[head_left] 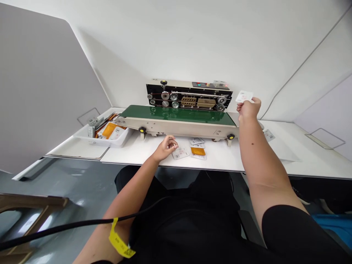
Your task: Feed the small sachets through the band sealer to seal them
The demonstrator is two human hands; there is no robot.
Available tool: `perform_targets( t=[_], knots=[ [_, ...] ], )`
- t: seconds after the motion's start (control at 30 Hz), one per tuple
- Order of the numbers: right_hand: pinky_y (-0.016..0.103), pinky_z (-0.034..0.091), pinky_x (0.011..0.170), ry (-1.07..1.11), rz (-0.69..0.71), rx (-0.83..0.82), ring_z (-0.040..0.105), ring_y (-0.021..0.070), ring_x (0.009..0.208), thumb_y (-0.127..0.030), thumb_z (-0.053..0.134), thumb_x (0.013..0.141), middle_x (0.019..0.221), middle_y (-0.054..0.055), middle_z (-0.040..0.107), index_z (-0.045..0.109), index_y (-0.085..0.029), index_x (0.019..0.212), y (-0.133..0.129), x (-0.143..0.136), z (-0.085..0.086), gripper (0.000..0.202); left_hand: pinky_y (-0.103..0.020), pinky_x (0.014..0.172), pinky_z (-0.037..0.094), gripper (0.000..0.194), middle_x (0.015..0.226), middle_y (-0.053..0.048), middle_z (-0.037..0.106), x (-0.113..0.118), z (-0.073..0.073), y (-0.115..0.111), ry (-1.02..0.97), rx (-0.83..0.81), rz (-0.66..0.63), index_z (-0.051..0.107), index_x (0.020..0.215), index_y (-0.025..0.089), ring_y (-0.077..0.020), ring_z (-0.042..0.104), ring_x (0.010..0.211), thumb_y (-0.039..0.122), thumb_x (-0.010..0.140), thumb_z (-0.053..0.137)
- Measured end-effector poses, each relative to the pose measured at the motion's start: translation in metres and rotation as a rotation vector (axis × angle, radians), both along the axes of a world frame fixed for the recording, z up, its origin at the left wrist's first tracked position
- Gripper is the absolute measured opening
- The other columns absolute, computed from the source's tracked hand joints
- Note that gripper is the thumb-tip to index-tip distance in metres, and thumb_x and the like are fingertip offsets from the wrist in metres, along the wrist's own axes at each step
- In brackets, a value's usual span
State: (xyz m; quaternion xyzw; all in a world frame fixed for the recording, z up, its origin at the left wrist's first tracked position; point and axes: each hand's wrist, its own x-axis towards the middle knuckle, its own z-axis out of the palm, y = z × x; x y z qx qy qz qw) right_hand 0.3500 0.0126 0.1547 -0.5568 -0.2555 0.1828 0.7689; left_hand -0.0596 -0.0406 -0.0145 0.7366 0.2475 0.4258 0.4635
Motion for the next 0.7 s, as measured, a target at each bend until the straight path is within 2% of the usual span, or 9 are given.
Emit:
perform_targets(
  t=[0.13,0.27,0.43,0.6,0.63,0.7],
  knots=[
    [0.017,0.039,0.043,0.050,0.076,-0.178,0.044,0.0040,0.039,-0.009,0.050,0.090,0.060,-0.005,0.052,0.048,-0.019,0.096,0.020,-0.006,-0.011,0.012,-0.027,0.069,0.038,0.046,0.091,-0.004,0.065,-0.001,0.001,0.000,0.026,0.006,-0.001,0.040,0.115,0.020,-0.0115,0.050,0.068,0.046,0.089,0.068],
    [0.016,0.039,0.040,0.108,0.180,-0.255,0.045,0.0058,0.040,-0.009,0.061,0.084,0.056,-0.006,0.052,0.045,-0.021,0.085,0.036,-0.023,-0.019,0.019,-0.027,0.069,0.038,0.044,0.093,-0.004,0.065,-0.002,0.002,-0.001,0.034,0.010,-0.004,0.041,0.115,0.020,-0.0118,0.050,0.069,0.045,0.090,0.067],
    [0.013,0.034,0.037,0.125,0.278,-0.319,0.043,0.0054,0.040,-0.011,0.060,0.082,0.054,-0.006,0.049,0.043,-0.021,0.078,0.040,-0.043,-0.025,0.020,-0.027,0.070,0.038,0.046,0.092,-0.004,0.065,-0.001,0.001,-0.001,0.037,0.000,0.004,0.041,0.114,0.020,-0.0120,0.051,0.069,0.047,0.088,0.068],
    [0.014,0.033,0.040,0.068,0.413,-0.343,0.043,0.0066,0.043,-0.011,0.059,0.080,0.059,-0.006,0.049,0.049,-0.021,0.088,0.036,-0.056,-0.027,0.016,-0.027,0.069,0.040,0.041,0.093,-0.005,0.067,-0.001,0.000,0.000,0.076,0.050,0.019,0.045,0.116,0.020,-0.0134,0.053,0.070,0.045,0.090,0.065],
    [0.015,0.035,0.042,0.020,0.389,-0.336,0.045,0.0075,0.046,-0.014,0.060,0.081,0.062,-0.005,0.051,0.052,-0.021,0.094,0.032,-0.058,-0.027,0.017,-0.028,0.071,0.041,0.039,0.095,-0.005,0.067,-0.001,0.001,-0.001,0.112,0.076,0.034,0.047,0.116,0.020,-0.0148,0.055,0.074,0.045,0.091,0.064],
    [0.019,0.043,0.049,-0.150,0.242,-0.255,0.052,0.0102,0.056,-0.021,0.060,0.084,0.071,-0.002,0.056,0.055,-0.021,0.109,0.017,-0.068,-0.030,0.026,-0.033,0.081,0.045,0.035,0.104,-0.008,0.068,0.000,0.004,-0.002,0.219,0.150,0.079,0.054,0.115,0.021,-0.0197,0.059,0.088,0.044,0.090,0.064]
  ],
)
